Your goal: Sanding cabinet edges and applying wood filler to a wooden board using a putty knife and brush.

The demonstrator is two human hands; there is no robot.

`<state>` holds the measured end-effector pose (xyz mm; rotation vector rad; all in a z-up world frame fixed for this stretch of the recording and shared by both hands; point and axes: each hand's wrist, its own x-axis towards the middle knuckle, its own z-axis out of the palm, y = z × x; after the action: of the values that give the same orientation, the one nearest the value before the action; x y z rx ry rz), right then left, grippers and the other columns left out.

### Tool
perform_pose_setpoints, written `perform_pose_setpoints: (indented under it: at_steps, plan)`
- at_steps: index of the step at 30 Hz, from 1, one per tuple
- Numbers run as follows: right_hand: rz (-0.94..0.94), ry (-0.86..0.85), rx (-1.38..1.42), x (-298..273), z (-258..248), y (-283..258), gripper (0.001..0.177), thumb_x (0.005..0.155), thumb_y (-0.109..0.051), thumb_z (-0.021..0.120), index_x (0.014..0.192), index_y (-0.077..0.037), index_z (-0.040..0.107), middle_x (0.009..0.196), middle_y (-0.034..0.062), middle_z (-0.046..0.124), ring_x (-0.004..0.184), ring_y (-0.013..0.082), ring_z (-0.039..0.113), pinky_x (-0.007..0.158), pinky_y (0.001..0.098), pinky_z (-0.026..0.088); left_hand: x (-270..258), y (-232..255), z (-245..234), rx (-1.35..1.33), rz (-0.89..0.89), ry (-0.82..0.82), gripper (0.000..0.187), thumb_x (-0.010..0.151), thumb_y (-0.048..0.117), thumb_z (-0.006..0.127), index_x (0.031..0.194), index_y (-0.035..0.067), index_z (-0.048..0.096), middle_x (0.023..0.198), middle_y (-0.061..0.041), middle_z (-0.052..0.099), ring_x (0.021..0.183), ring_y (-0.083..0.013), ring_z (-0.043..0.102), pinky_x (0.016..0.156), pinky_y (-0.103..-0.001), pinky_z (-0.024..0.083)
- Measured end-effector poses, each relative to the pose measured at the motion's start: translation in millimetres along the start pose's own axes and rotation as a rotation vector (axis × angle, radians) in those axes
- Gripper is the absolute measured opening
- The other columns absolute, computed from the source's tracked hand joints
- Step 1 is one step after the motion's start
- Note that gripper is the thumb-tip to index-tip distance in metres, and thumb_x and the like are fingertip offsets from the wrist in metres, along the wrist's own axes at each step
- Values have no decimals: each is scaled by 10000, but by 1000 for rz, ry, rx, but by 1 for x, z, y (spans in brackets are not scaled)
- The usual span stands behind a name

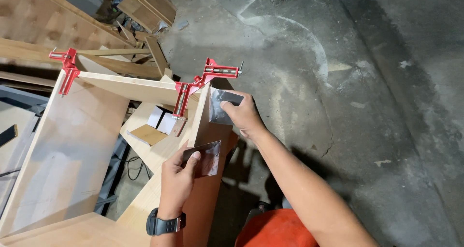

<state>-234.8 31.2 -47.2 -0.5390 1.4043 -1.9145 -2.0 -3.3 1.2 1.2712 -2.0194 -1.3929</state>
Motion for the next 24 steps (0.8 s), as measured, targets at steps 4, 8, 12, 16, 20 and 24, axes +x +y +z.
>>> perform_pose_setpoints:
  at_steps: [4,8,12,16,20,24]
  plan:
    - [34,-35,-41,-6,-11,5,264,918,-69,658,1089,-47,859,945,-28,796,846,101,685,799,260,576,-3,-4,-6,-19,-14,-13,209,1020,209,724,991,31,830,907,4,777,881,-125,646,814,-294,540]
    - [69,144,-1,-11,-50,13,395,850,-150,756,1231,-85,838,1051,29,818,844,136,700,626,301,454,-1,-2,-7,-152,-38,-25,240,991,224,712,1062,18,810,1345,-68,679,1231,-173,616,997,-343,551]
    - [139,370,110,-36,-112,58,309,873,-73,769,1173,-10,808,1045,77,796,940,208,753,843,342,615,-7,4,0,-56,139,56,274,995,156,675,1155,-16,815,1586,-123,653,1503,-216,610,1200,-363,508]
    - [193,434,103,-101,-139,81,490,910,-101,763,1378,40,735,1254,144,779,1115,223,738,997,359,603,-54,38,13,81,473,176,242,1046,52,578,1173,17,780,1537,-249,658,1538,-358,566,1287,-461,433]
    - [239,423,127,-173,-128,73,517,966,-82,713,1467,36,672,1268,212,753,1103,288,736,924,457,667,-87,12,44,-338,180,211,291,1043,158,634,1228,-24,768,1198,-167,780,1102,-242,720,917,-388,619]
    - [188,275,-129,-237,-105,26,503,994,-148,658,1479,-16,682,1339,165,790,1059,298,820,939,418,737,-103,-6,84,-984,-490,218,354,1053,84,610,1328,-90,748,1253,-230,799,1089,-321,739,945,-416,588]
